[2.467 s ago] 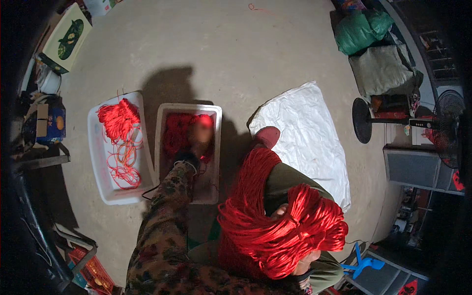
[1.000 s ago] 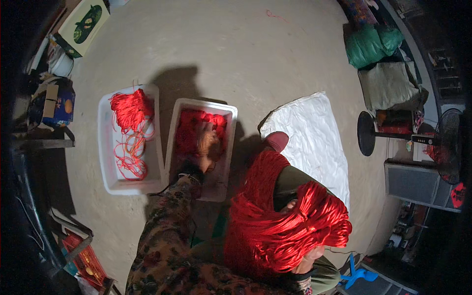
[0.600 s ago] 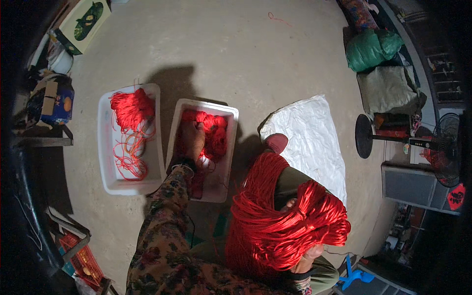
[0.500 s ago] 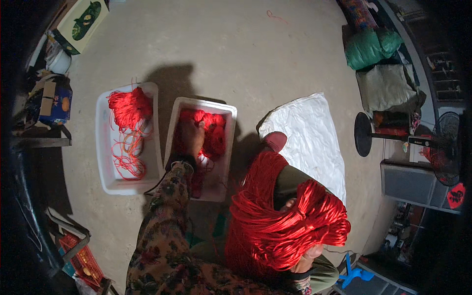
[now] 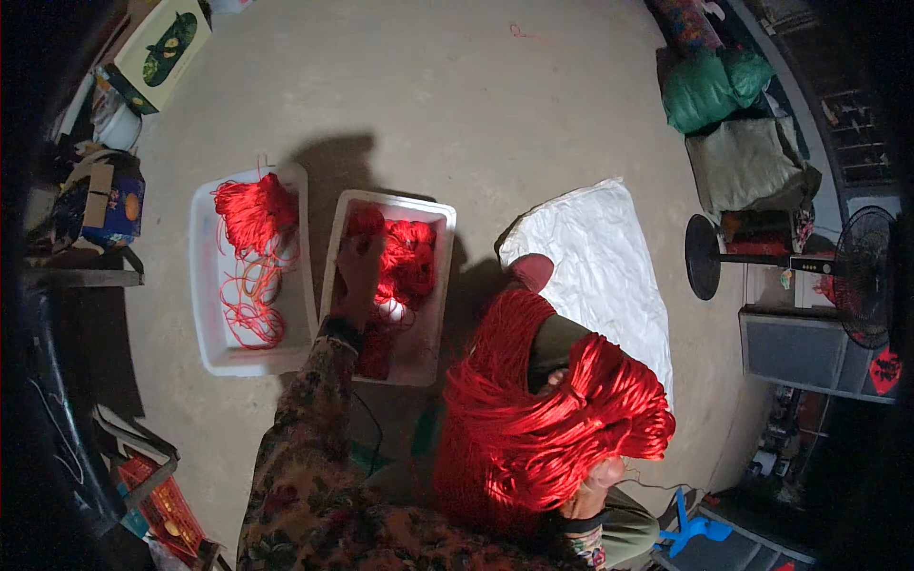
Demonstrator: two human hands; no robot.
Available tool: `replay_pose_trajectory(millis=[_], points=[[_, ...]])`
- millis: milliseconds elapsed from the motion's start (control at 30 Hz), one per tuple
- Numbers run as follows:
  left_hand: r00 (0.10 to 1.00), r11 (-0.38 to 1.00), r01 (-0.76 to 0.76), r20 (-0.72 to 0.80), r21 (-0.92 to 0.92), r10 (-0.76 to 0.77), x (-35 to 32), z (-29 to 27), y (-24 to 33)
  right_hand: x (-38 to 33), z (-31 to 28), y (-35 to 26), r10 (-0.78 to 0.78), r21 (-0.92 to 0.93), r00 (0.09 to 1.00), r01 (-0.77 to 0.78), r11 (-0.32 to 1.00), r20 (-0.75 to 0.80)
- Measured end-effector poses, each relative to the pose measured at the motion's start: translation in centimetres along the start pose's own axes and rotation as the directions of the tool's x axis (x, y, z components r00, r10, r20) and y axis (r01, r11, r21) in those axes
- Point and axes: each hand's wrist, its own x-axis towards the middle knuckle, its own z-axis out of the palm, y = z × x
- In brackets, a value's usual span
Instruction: Winding and tying bundles of red yarn or thread while sitting on a stool and using scissors to cut the thread.
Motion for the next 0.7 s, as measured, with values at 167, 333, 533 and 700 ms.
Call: replay_pose_trajectory(millis=[167,333,533,700], points=[[0.988,0.962,0.153,0.06,-0.227,-0.143,-1.5,-3.7,4.1,1.2,5.2,-7.3,0.099,0.521,0.98,-0.177,0.835,0.174],[0.956,0.979,0.158,0.268,-0.13,-0.118,-3.2,-4.7,7.6,1.9,6.9,-9.9,0.028,0.486,0.99,-0.094,0.869,0.14],[0.945,0.988,0.08,0.304,0.13,-0.116,-2.6,2.8,5.8,1.2,4.8,-8.3,0.114,0.168,0.99,-0.126,0.978,0.083],[0.943,0.913,-0.32,0.178,0.253,0.281,-5.5,11.0,-5.6,1.8,5.5,-7.6,-0.06,0.359,0.991,0.014,0.933,0.118]])
